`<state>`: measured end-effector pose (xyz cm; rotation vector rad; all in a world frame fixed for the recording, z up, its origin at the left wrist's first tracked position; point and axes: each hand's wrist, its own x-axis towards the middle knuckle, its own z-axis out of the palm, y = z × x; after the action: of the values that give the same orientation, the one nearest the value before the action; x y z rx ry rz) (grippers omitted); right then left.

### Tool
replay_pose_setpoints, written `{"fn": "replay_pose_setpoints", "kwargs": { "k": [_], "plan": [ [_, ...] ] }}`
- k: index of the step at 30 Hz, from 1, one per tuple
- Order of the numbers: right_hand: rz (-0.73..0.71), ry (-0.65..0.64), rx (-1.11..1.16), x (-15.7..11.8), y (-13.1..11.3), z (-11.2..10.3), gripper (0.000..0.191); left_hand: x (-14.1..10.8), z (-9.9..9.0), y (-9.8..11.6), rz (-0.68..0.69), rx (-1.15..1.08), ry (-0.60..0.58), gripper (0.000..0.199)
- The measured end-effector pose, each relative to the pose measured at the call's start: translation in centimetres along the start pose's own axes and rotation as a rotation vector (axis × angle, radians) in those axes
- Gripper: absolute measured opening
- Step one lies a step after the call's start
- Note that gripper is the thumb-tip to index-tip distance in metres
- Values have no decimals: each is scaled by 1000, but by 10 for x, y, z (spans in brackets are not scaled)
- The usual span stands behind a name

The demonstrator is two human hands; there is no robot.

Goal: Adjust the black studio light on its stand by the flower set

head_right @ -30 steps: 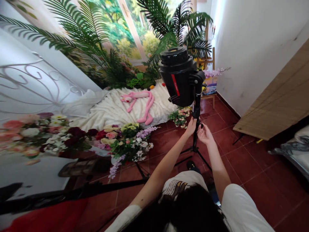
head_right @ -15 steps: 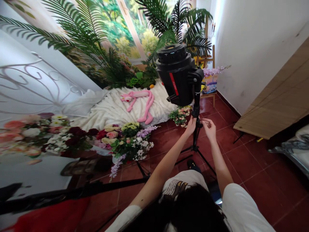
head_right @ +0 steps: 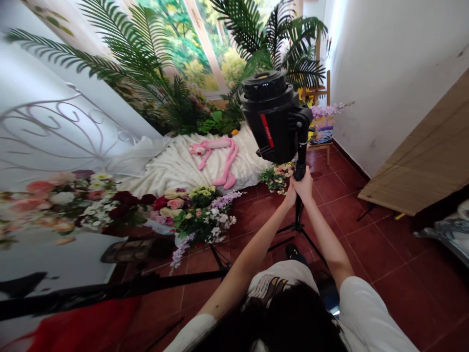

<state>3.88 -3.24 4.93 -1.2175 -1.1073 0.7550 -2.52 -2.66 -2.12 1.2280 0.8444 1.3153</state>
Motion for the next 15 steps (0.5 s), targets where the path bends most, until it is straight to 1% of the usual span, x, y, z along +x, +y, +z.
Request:
{"fn": "replay_pose_setpoints", "kwargs": {
  "k": [3, 6, 8, 10, 12, 15],
  "plan": [
    [-49, -36, 52, 4, 0, 0, 35, -1, 0, -2, -13, 39, 4, 35],
    [-100, -150, 91, 12, -1, -7, 34, -1, 0, -2, -12, 62, 15, 34],
    [-94, -225, 76, 18, -1, -12, 33, -2, 1, -1, -13, 69, 11, 33],
    [-66, -262, 63, 23, 1, -14, 31, -2, 1, 1, -33, 79, -6, 30],
    [-58, -231, 72, 25, 4, -12, 28, -2, 2, 2, -56, 97, -15, 27],
    [-136, -134, 82, 24, 4, -6, 25, -3, 4, 3, -37, 130, -2, 29]
  ]
}}
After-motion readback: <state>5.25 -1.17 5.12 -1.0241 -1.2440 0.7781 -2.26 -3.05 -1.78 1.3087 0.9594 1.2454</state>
